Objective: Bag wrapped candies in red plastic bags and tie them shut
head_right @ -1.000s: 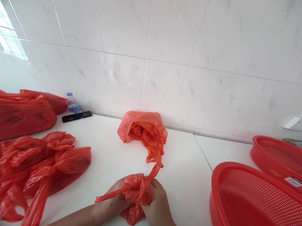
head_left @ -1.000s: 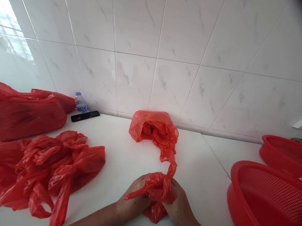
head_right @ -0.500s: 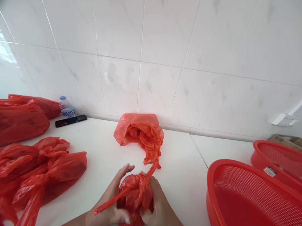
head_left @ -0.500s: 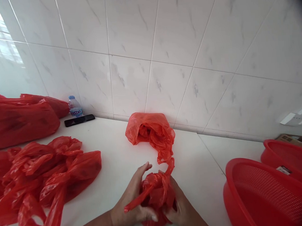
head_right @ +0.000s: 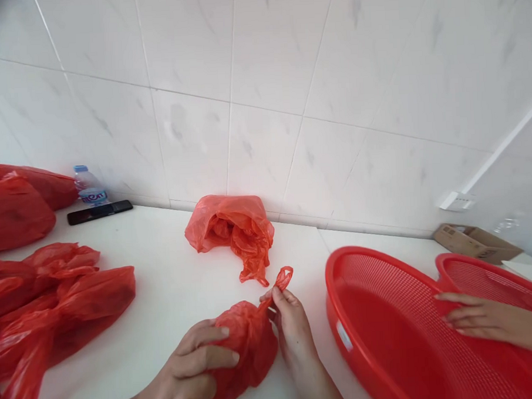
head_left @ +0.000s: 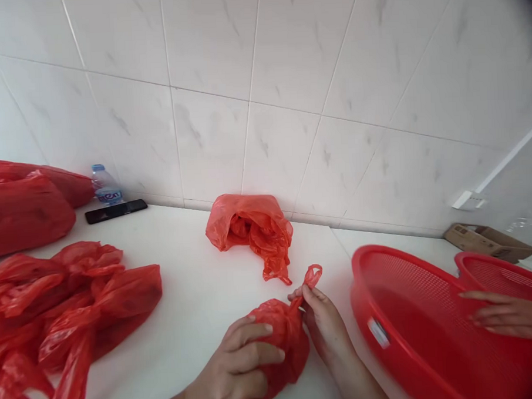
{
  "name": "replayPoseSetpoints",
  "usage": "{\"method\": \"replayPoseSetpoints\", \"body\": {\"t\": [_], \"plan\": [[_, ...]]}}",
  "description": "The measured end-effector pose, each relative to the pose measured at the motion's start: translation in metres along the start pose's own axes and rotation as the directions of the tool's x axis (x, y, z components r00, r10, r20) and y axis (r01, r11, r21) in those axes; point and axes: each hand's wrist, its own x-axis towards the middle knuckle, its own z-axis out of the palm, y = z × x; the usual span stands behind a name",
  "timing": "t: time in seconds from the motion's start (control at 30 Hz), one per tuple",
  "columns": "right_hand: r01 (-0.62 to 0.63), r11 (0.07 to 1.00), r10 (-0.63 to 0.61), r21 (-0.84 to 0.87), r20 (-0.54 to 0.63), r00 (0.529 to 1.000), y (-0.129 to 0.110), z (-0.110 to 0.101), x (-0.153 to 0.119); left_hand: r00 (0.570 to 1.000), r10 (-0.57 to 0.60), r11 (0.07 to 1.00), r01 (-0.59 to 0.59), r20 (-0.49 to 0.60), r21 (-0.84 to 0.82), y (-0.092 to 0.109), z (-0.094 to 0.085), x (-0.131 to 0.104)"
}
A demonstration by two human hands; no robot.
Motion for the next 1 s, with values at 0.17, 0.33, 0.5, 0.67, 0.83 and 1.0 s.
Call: {"method": "replayPoseSetpoints", "body": {"t": [0.17,0.33,0.5,0.67,0.83,1.0], "plan": [[0.042,0.995,-0.045,-0.085,-0.026,0.999,0.006,-0.018,0.014,0.997,-0.080,0.995,0.081,0.021,-0.055,0.007,-0.004,0.003],[0.041,0.997,-0.029,-0.065,0.166,0.986,-0.005,-0.026,0.009,0.976,-0.198,0.977,0.204,-0.087,0.059,-0.003,-0.003,0.000],[-0.058,0.988,0.086,-0.146,0.194,0.977,-0.014,-0.020,-0.003,0.941,-0.311,0.940,0.325,-0.134,0.100,-0.012,-0.002,-0.003],[-0.071,0.997,0.063,0.023,0.254,0.965,-0.011,-0.008,-0.011,0.970,-0.229,0.963,0.214,-0.078,-0.166,0.000,-0.005,0.003],[0.088,0.989,-0.035,-0.115,0.400,0.916,-0.009,0.001,-0.023,0.676,-0.736,0.485,0.548,0.019,-0.681,0.006,0.000,0.013],[0.214,0.876,0.012,-0.433,0.462,0.887,-0.015,0.015,-0.037,0.533,-0.834,0.199,0.534,0.144,-0.821,0.000,-0.002,0.017]]}}
